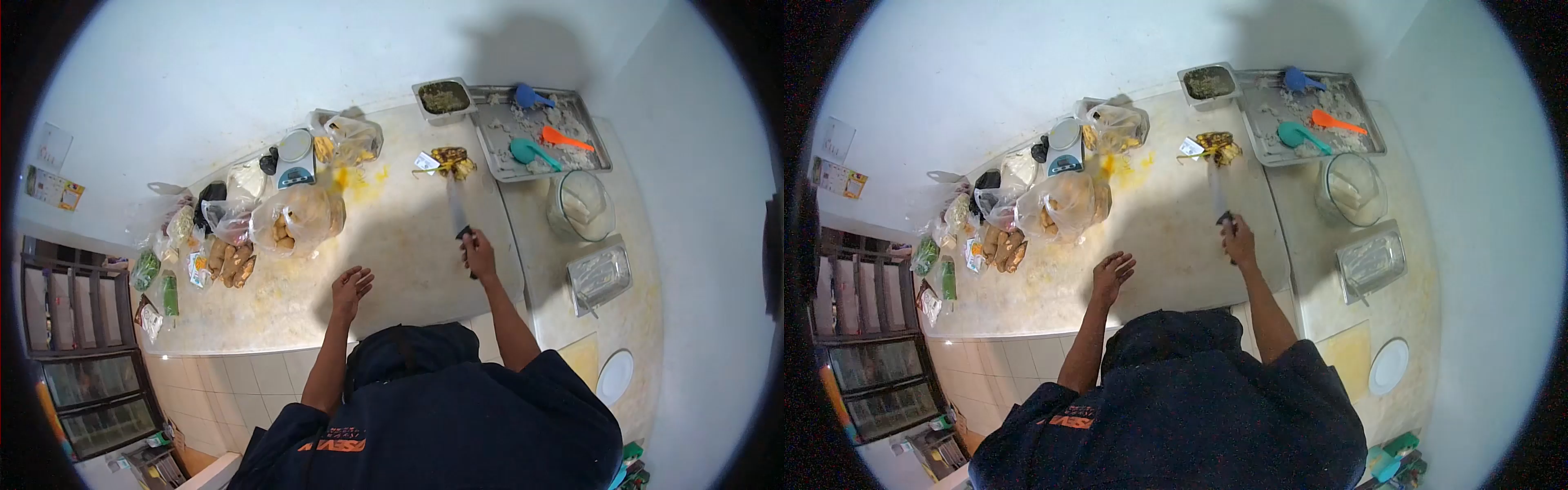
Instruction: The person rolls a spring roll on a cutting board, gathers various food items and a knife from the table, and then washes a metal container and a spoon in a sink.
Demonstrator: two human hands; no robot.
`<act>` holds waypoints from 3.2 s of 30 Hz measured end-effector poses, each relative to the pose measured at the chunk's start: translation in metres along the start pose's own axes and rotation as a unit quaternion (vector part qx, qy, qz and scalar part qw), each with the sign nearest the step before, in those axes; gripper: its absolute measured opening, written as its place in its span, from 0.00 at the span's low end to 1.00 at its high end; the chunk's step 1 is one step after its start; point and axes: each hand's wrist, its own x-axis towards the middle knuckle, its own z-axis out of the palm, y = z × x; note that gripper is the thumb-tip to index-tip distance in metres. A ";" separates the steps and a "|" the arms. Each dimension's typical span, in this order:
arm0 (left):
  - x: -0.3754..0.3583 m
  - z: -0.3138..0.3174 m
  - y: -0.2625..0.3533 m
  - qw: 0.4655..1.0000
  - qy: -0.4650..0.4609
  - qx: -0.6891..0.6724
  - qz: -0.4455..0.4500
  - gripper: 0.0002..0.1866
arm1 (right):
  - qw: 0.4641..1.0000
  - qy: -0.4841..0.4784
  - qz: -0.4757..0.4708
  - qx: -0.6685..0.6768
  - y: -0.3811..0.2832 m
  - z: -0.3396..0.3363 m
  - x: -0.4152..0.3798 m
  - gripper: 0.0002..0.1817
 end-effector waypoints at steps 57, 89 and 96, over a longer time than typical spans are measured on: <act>-0.066 0.228 0.009 0.932 -0.281 -0.173 -0.153 0.44 | 0.869 0.105 -0.307 -0.373 -0.036 -0.049 -0.056 0.22; -0.137 0.286 -0.233 0.819 -0.374 0.411 -0.145 0.20 | 0.732 0.588 0.281 -0.199 0.296 -0.268 -0.488 0.23; -0.167 0.344 -0.346 0.674 -0.434 0.580 0.145 0.30 | 0.727 0.568 0.368 -0.117 0.324 -0.336 -0.506 0.25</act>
